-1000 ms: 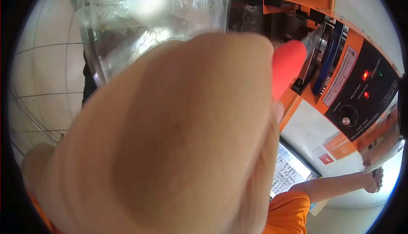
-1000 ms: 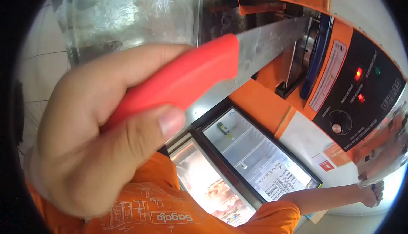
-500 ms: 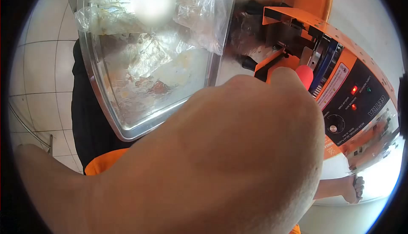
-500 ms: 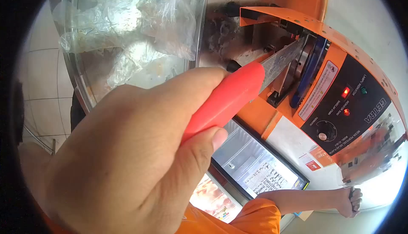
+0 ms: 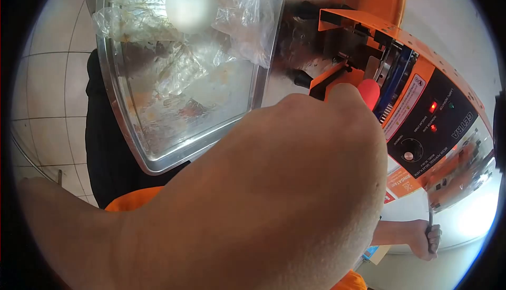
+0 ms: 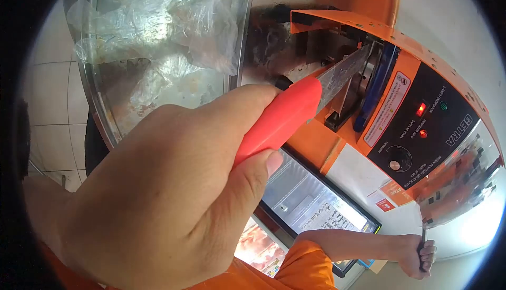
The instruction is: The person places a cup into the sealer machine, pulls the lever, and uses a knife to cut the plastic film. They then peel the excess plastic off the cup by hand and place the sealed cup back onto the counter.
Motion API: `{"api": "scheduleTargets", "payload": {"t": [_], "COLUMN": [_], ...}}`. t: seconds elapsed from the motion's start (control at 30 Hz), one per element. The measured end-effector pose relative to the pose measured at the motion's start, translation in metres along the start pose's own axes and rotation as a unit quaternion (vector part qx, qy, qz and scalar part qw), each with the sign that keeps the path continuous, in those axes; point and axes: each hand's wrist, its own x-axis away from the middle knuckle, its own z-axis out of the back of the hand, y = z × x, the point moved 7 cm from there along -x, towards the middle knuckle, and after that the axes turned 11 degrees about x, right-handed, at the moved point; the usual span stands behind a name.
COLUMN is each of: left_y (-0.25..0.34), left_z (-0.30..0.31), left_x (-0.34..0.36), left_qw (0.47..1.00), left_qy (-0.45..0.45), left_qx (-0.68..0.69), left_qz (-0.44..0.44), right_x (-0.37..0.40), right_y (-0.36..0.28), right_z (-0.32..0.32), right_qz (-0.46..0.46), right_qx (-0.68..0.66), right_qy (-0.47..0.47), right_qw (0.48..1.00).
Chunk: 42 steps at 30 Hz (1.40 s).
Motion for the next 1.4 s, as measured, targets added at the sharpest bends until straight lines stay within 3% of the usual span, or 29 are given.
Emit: {"api": "scheduleTargets", "payload": {"t": [0.37,0.63,0.7,1.13,1.23,1.33,1.4], "left_y": [0.001,0.003,0.002,0.001,-0.027,-0.014,-0.011], "left_z": [0.009,0.014,0.016,0.057,0.051,0.059,0.070], "left_x": [0.011,0.032,0.038,0.087,0.113,0.122,0.133], "left_qw": [1.000,1.000,1.000,0.989,0.955,0.976,0.976], "left_qy": [0.014,0.027,0.028,0.126,-0.037,0.093,0.098], "left_qx": [-0.007,-0.002,-0.005,0.000,-0.197,-0.148,-0.174], "left_qz": [-0.008,-0.012,-0.010,0.084,0.219,0.128,0.083], "right_x": [0.170,0.163,0.165,0.169,0.168,0.167,0.166], "right_y": [-0.065,-0.062,-0.068,-0.067,-0.066,-0.066,-0.066], "right_z": [-0.019,-0.010,-0.010,-0.012,-0.012,-0.011,-0.012], "right_qz": [0.147,0.067,0.082,0.053,0.055,0.055,0.051], "right_qx": [0.042,0.041,0.100,0.096,0.102,0.105,0.101], "right_qy": [0.008,-0.099,-0.053,-0.010,-0.004,-0.007,-0.012], "right_qw": [0.988,0.992,0.990,0.994,0.993,0.993,0.993]}}
